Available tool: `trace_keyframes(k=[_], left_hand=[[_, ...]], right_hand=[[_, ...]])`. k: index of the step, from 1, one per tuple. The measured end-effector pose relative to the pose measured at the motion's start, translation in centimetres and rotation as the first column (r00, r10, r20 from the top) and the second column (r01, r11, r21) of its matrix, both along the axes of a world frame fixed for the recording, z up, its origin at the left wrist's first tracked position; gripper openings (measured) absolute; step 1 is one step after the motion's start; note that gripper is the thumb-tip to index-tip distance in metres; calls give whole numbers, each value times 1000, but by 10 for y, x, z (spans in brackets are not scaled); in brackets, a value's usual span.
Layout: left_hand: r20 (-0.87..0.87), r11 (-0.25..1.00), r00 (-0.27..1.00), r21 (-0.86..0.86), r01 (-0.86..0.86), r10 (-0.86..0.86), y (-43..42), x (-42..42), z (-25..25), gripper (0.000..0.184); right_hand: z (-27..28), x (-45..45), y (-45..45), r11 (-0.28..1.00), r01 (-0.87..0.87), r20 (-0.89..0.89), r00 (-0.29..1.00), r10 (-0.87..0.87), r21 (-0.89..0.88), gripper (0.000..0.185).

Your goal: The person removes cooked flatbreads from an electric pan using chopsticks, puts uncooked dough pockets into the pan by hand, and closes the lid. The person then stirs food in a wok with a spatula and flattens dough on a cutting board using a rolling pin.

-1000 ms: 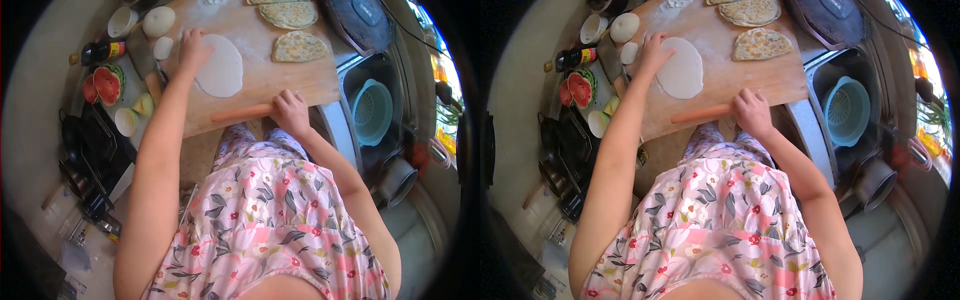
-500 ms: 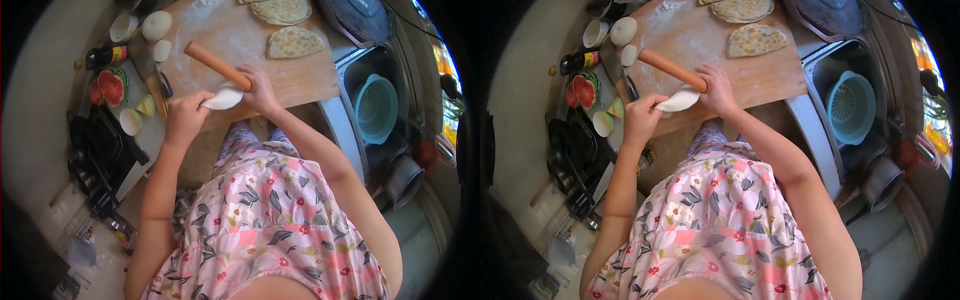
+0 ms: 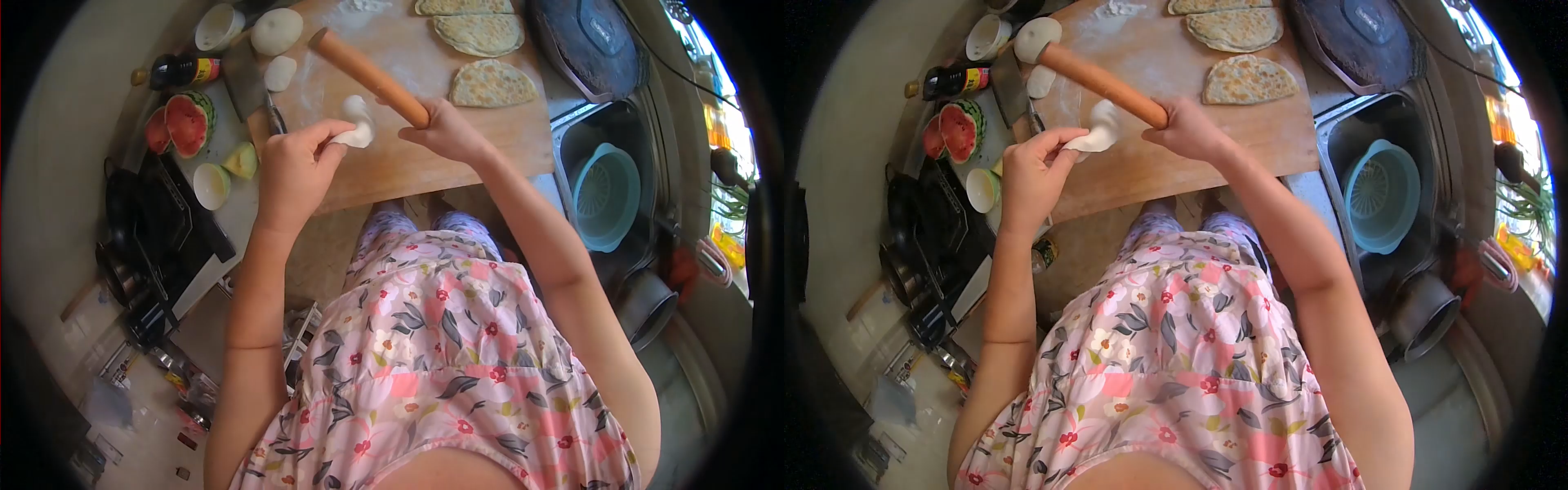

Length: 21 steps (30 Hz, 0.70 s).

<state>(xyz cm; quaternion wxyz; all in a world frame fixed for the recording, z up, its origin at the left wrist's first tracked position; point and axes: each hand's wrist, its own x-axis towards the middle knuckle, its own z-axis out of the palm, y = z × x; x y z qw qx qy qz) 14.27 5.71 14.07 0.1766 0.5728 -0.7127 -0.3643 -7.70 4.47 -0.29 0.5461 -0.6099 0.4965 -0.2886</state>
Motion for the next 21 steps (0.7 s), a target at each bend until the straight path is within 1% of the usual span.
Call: trace_keyframes(k=[1, 4, 6, 7, 9, 10, 11, 13, 14, 16, 17, 18, 19, 21], left_hand=[[70, 1000, 997, -22, 18, -16, -1, -3, 7, 17], [59, 996, 998, -82, 30, -26, 1, -6, 23, 17], [-51, 998, 999, -64, -16, 13, 5, -5, 26, 17], [-107, 998, 994, -51, -38, 32, 6, -3, 26, 17], [-251, 993, 966, 112, -36, 63, -1, 5, 20, 18], [-319, 981, 944, 194, -27, 89, -5, 12, 14, 19], [-368, 954, 917, 298, -40, 154, -12, 22, 1, 18], [-441, 869, 849, 493, -41, 291, -29, 43, -41, 19], [-409, 822, 846, 566, -59, 342, -34, 49, -61, 19], [-331, 712, 837, 695, -95, 435, -40, 58, -98, 19], [-329, 724, 853, 686, -80, 406, -47, 62, -115, 19], [-327, 732, 867, 678, -62, 377, -51, 62, -129, 19], [-324, 740, 879, 671, -46, 350, -54, 59, -134, 19], [-369, 873, 895, 487, -44, 251, -58, 53, -132, 19]], right_hand=[[-3, 7, 0, 999, 44, 37, 998, -43, -21, 57], [7, 22, 0, 983, 151, 133, 978, -163, 101, 61], [15, 26, 5, 981, 86, 192, 974, -119, 176, 60], [15, 22, 9, 975, 62, 224, 968, -110, 212, 53], [14, 16, 16, 959, 13, 284, 954, -96, 282, 42], [0, 12, 21, 945, 7, 365, 922, -133, 328, 37], [-12, 8, 25, 927, -3, 440, 881, -174, 374, 33], [4, -2, 25, 903, 38, 346, 916, -203, 429, 29], [10, -6, 24, 890, 59, 297, 931, -213, 452, 28], [2, -16, 12, 930, 77, 187, 970, -153, 358, 26], [-4, -19, 3, 947, 84, 126, 984, -129, 311, 25], [7, -21, -5, 946, 114, -42, 993, -106, 304, 23], [19, -23, -11, 958, 128, -97, 990, -107, 255, 24], [33, -22, -22, 979, 138, -199, 974, -107, 152, 25]])
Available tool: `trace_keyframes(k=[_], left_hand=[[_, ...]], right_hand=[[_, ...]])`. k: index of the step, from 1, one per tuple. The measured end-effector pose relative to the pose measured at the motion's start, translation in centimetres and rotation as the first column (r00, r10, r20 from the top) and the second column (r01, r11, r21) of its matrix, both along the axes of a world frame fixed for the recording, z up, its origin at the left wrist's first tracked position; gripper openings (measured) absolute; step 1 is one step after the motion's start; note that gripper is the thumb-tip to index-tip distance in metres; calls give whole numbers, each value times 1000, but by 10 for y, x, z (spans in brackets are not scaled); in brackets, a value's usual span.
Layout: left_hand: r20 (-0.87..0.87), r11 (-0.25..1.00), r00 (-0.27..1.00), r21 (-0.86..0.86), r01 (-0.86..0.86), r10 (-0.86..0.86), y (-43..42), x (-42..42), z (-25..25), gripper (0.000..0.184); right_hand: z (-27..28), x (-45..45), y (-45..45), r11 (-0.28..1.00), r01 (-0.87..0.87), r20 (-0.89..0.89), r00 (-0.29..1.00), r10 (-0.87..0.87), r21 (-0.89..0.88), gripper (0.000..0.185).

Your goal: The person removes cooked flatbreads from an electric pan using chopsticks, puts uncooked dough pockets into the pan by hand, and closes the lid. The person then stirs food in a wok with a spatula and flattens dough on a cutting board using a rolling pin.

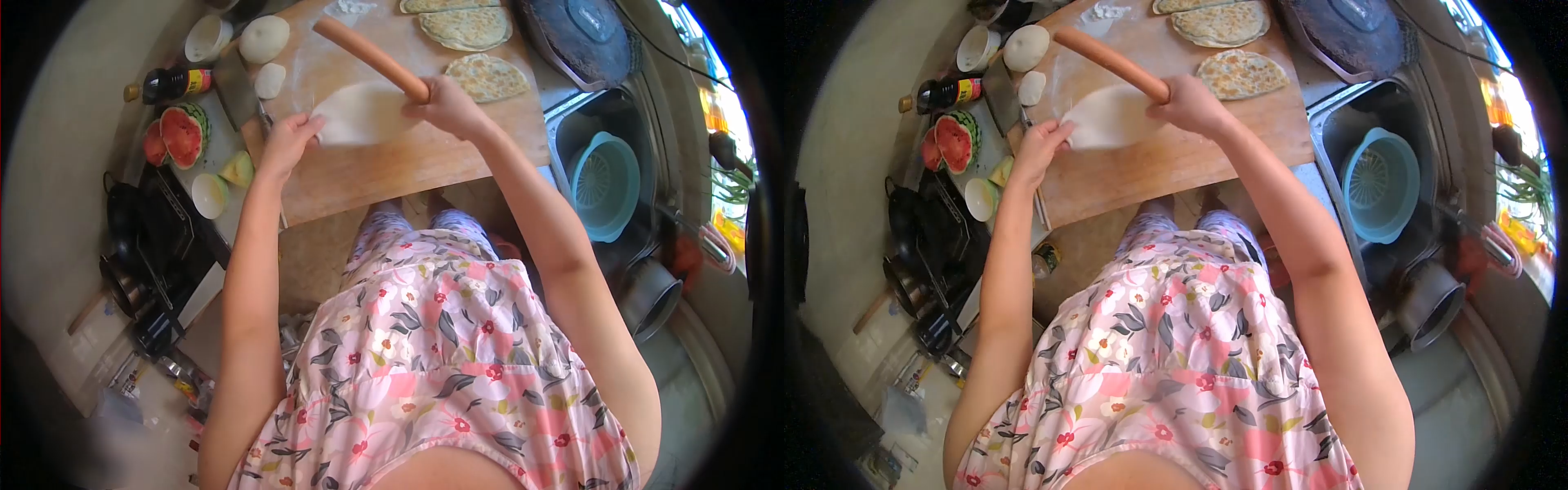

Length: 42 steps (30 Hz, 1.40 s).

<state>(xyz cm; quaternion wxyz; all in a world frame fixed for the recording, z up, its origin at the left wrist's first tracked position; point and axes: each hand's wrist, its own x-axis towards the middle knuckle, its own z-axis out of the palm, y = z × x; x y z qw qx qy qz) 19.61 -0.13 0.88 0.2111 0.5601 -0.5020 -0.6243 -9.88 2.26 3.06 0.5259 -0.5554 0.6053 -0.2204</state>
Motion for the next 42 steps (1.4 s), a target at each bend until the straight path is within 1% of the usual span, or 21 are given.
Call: trace_keyframes(k=[1, 4, 7, 8, 9, 10, 11, 13, 14, 15, 16, 17, 19, 22, 25, 28, 31, 34, 37, 40, 42], left_hand=[[17, 994, 1000, -113, 8, -6, -2, -3, 7, 18], [241, 946, 971, -311, 87, -10, 6, -3, 41, 14], [220, 806, 975, -569, 163, -41, 28, 5, 31, 15], [327, 799, 945, -564, 209, -16, 36, 10, 23, 16], [430, 792, 903, -555, 255, 11, 43, 16, 13, 16], [528, 786, 848, -540, 301, 37, 48, 20, 8, 17], [492, 830, 868, -510, 228, 64, 53, 20, 3, 19], [537, 790, 835, -562, 245, 123, 59, 6, -8, 21], [556, 766, 817, -589, 257, 154, 60, -5, -11, 22], [554, 753, 828, -582, 309, 88, 62, -21, -14, 36], [602, 693, 796, -597, 403, 56, 62, -39, -19, 47], [649, 627, 760, -604, 492, 28, 61, -57, -26, 60], [624, 635, 779, -576, 515, -66, 60, -86, -41, 75], [738, 614, 675, -538, 578, 11, 57, -97, -62, 79], [822, 669, 569, -428, 608, 8, 57, -98, -56, 82], [725, 708, 627, -599, 373, 284, 55, -73, -79, 84], [677, 703, 709, -602, 380, 197, 48, -63, -80, 85], [777, 684, 615, -522, 510, 134, 27, -48, -70, 84], [823, 682, 435, -554, 478, 365, 8, -60, -58, 83], [806, 623, 544, -554, 552, 234, 16, -103, -72, 85], [768, 594, 637, -543, 593, 66, 45, -125, -80, 84]], right_hand=[[-1, 1, -5, 986, -40, -85, 996, 26, -162, 27], [33, -4, 4, 949, -42, -95, 995, 13, -311, 25], [-3, -15, 25, 883, -30, -54, 999, 5, -468, 27], [-15, -19, 36, 849, -17, -36, 999, -3, -528, 27], [-21, -22, 48, 884, -24, -101, 995, -27, -467, 26], [-25, -27, 56, 914, -1, -108, 993, -47, -405, 25], [-28, -32, 64, 941, 23, -117, 991, -67, -339, 25], [-20, -33, 75, 979, 125, -108, 984, -144, -162, 24], [-19, -32, 77, 979, 160, -126, 976, -176, -130, 24], [-20, -31, 78, 976, 196, -146, 967, -209, -100, 25], [-20, -30, 79, 970, 233, -170, 955, -241, -69, 25], [-20, -29, 79, 971, 221, -187, 954, -234, -88, 26], [-22, -26, 77, 973, 192, -220, 951, -216, -127, 30], [-5, -18, 72, 985, 113, -365, 918, -155, -132, 35], [-7, -21, 69, 985, 59, -399, 909, -120, -163, 37], [-6, -24, 70, 983, 64, -398, 908, -130, -174, 36], [-7, -26, 71, 985, 100, -376, 915, -148, -143, 36], [-6, -27, 74, 978, 131, -361, 915, -182, -161, 37], [-8, -30, 78, 976, 159, -358, 911, -204, -151, 38], [-11, -29, 83, 973, 176, -361, 906, -221, -151, 38], [-10, -25, 84, 974, 182, -337, 916, -217, -133, 38]])
